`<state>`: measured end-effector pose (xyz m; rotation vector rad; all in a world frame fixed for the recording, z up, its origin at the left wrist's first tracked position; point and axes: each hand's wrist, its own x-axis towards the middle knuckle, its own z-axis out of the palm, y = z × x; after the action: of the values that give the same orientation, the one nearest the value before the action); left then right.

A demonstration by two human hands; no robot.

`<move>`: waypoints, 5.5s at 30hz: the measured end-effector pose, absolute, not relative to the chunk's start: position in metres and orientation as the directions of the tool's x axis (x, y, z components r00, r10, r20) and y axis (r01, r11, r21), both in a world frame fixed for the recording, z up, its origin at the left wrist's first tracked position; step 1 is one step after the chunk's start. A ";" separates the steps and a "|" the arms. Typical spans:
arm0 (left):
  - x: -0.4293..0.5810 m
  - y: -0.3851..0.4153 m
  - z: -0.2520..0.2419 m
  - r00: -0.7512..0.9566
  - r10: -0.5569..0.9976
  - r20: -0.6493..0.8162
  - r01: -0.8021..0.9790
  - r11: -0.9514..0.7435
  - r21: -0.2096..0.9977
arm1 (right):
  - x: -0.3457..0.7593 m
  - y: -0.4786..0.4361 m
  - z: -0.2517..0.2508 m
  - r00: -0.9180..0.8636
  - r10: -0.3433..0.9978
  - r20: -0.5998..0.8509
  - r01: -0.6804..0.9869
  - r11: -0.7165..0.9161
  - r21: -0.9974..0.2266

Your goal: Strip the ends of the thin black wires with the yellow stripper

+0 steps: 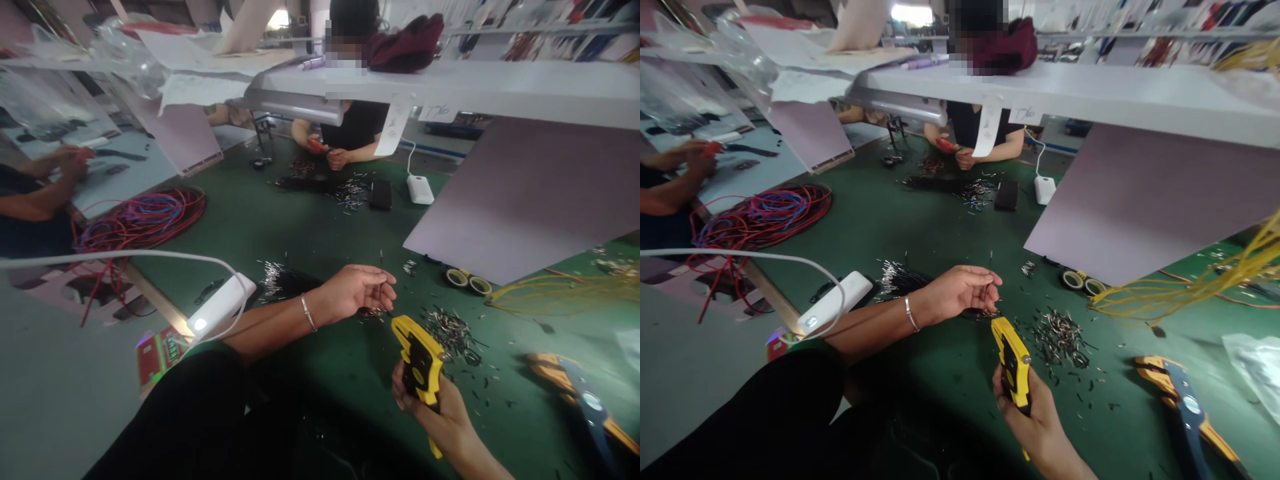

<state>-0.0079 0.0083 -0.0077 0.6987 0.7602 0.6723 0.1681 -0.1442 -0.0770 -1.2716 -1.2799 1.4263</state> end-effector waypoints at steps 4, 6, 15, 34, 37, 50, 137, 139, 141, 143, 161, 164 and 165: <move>-0.009 0.012 -0.009 0.528 0.758 -0.384 -0.282 0.583 0.762 | 0.172 -0.144 -0.083 -0.168 0.972 -0.162 0.054 -0.155 -0.986; -0.010 0.013 -0.008 0.521 0.768 -0.372 -0.291 0.570 0.769 | 0.173 -0.144 -0.084 -0.174 0.972 -0.161 0.064 -0.152 -0.986; -0.011 0.014 -0.007 0.538 0.768 -0.348 -0.307 0.563 0.768 | 0.173 -0.146 -0.087 -0.154 0.977 -0.150 0.079 -0.139 -0.987; -0.014 0.015 0.001 0.487 0.829 -0.276 -0.401 0.493 0.772 | 0.164 -0.128 -0.065 -0.228 0.965 -0.128 -0.346 -0.203 -0.916; -0.013 0.013 0.004 0.424 0.875 -0.236 -0.425 0.421 0.801 | 0.163 -0.123 -0.061 -0.199 0.970 -0.138 -0.403 -0.209 -0.891; -0.005 -0.008 0.016 0.325 0.919 -0.226 -0.329 0.333 0.884 | 0.167 -0.120 -0.056 -0.128 0.983 -0.133 -0.452 -0.177 -0.874; 0.020 -0.023 -0.010 0.590 0.744 -0.315 -0.308 0.567 0.764 | 0.175 -0.112 -0.056 0.165 0.977 0.137 0.278 0.087 -0.957; 0.020 -0.023 -0.010 0.588 0.743 -0.319 -0.306 0.569 0.763 | 0.174 -0.112 -0.057 0.163 0.977 0.136 0.275 0.087 -0.957; 0.020 -0.023 -0.010 0.588 0.742 -0.322 -0.308 0.573 0.759 | 0.174 -0.112 -0.058 0.168 0.976 0.135 0.276 0.085 -0.957; 0.019 -0.023 -0.011 0.588 0.742 -0.323 -0.313 0.576 0.755 | 0.174 -0.112 -0.059 0.172 0.976 0.134 0.274 0.083 -0.958; 0.017 -0.020 -0.008 0.560 0.758 -0.336 -0.325 0.573 0.752 | 0.175 -0.110 -0.061 0.187 0.978 0.091 0.199 0.053 -0.979; 0.017 -0.020 -0.008 0.557 0.760 -0.336 -0.327 0.572 0.752 | 0.175 -0.110 -0.063 0.189 0.977 0.098 0.203 0.059 -0.977; 0.017 -0.020 -0.009 0.558 0.760 -0.335 -0.329 0.572 0.751 | 0.175 -0.110 -0.064 0.188 0.977 0.098 0.205 0.058 -0.977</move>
<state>0.0172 -0.0196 -0.0085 0.6867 0.7105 0.7049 0.1746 -0.1102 -0.0638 -1.3808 -1.2372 0.9022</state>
